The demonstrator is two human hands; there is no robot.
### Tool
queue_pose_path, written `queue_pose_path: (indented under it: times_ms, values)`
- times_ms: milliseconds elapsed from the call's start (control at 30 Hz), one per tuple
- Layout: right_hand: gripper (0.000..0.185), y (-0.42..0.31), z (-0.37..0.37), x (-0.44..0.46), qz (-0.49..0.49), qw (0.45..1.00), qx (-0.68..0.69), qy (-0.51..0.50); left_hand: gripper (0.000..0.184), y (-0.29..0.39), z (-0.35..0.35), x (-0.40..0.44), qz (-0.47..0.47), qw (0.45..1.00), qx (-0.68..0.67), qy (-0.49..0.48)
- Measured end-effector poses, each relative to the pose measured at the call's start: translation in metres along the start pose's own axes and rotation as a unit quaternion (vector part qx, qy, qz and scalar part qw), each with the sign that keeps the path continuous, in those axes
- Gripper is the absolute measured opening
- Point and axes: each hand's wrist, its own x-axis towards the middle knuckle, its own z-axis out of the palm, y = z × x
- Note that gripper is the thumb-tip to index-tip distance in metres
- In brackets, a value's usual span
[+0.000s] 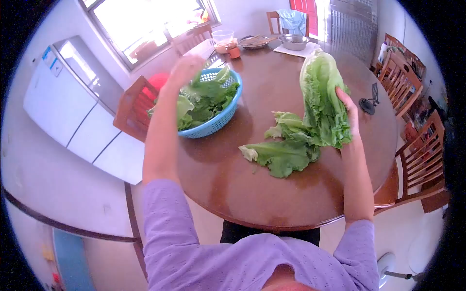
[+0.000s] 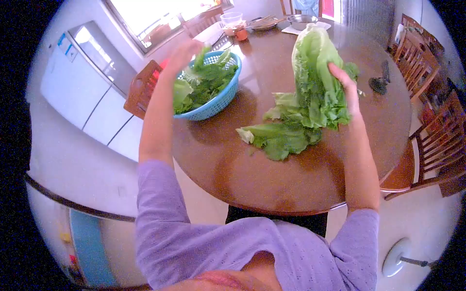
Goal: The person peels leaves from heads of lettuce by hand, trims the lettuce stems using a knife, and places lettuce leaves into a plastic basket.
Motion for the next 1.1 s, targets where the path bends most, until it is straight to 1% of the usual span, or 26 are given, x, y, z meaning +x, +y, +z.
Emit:
queue_pose_path:
  times_ms: [33,67,133,167,200,233,267,300,367,433,467,567,600,633,700,733,767,833,867,933,967,1033,1067,1100]
  values:
    - [0.055,0.001,-0.004,0.003,0.003,1.000,-0.001,0.008,0.028,-0.006,0.011,-0.010,0.034,0.997,-0.013,-0.075]
    - [0.055,-0.001,-0.006,0.004,0.006,1.000,-0.014,-0.001,0.029,-0.006,0.014,-0.014,0.044,0.998,-0.018,-0.044]
    - [0.055,0.000,0.001,0.002,0.018,1.000,0.002,-0.013,0.032,0.005,0.019,-0.023,0.062,0.998,-0.029,0.014]
    - [0.056,0.000,0.002,-0.001,0.024,1.000,0.011,-0.015,0.032,0.014,0.020,-0.025,0.030,0.992,-0.111,0.043]
    - [0.056,0.002,-0.003,0.002,0.032,0.999,0.010,-0.034,0.033,0.037,0.013,-0.025,-0.001,0.979,-0.194,0.068]
    - [0.057,0.004,0.003,-0.002,0.044,0.999,0.030,0.002,0.034,0.064,0.005,-0.026,-0.035,0.956,-0.277,0.092]
    - [0.062,0.004,0.001,-0.001,0.041,0.999,0.010,0.004,0.041,0.093,-0.003,-0.031,-0.083,0.945,-0.313,0.041]
    - [0.067,0.006,0.001,-0.001,0.039,0.999,-0.010,0.004,0.045,0.117,0.000,-0.038,-0.075,0.918,-0.389,0.010]
    - [0.065,0.009,0.011,-0.008,0.040,0.999,0.013,-0.023,0.053,0.157,0.014,-0.051,-0.060,0.845,-0.528,-0.050]
    - [0.064,0.012,0.016,-0.011,0.055,0.998,0.016,-0.040,0.065,0.188,0.034,-0.061,-0.031,0.822,-0.562,-0.088]
    - [0.062,0.012,0.023,-0.018,0.062,0.998,0.015,-0.028,0.071,0.202,0.044,-0.066,-0.017,0.808,-0.579,-0.107]
    - [0.063,0.018,0.026,-0.020,-0.001,0.993,-0.112,-0.041,0.085,0.235,0.066,-0.069,-0.072,0.752,-0.648,-0.098]
    - [0.065,0.019,0.031,-0.022,-0.038,0.985,-0.156,-0.059,0.099,0.239,0.069,-0.069,-0.093,0.746,-0.653,-0.095]
    - [0.069,0.022,0.030,-0.019,-0.089,0.970,-0.209,-0.082,0.103,0.244,0.070,-0.069,-0.060,0.737,-0.669,-0.075]
    - [0.073,0.028,0.033,-0.018,-0.229,0.901,-0.352,-0.112,0.112,0.254,0.070,-0.070,0.005,0.718,-0.695,-0.038]
    - [0.076,0.031,0.034,-0.020,-0.288,0.862,-0.398,-0.127,0.118,0.253,0.074,-0.071,0.007,0.709,-0.705,-0.021]
    - [0.078,0.035,0.029,-0.013,-0.352,0.807,-0.450,-0.148,0.118,0.253,0.074,-0.072,0.010,0.713,-0.701,-0.015]
    - [0.079,0.034,0.035,-0.018,-0.403,0.749,-0.505,-0.145,0.117,0.257,0.072,-0.078,0.015,0.721,-0.692,-0.004]
    - [0.082,0.034,0.037,-0.018,-0.407,0.737,-0.518,-0.150,0.110,0.260,0.072,-0.081,0.024,0.716,-0.697,0.014]
    - [0.088,0.035,0.041,-0.021,-0.412,0.713,-0.545,-0.158,0.104,0.263,0.067,-0.084,0.016,0.726,-0.687,0.041]
    - [0.092,0.035,0.043,-0.023,-0.412,0.709,-0.547,-0.167,0.101,0.264,0.067,-0.086,0.011,0.729,-0.682,0.054]
    - [0.100,0.036,0.045,-0.029,-0.407,0.705,-0.550,-0.186,0.091,0.255,0.068,-0.091,-0.025,0.705,-0.707,0.049]
    - [0.113,0.034,0.042,-0.026,-0.409,0.694,-0.557,-0.201,0.088,0.252,0.067,-0.095,-0.033,0.700,-0.711,0.059]
    - [0.110,0.028,0.039,-0.025,-0.404,0.701,-0.556,-0.190,0.084,0.250,0.064,-0.100,-0.042,0.694,-0.716,0.068]
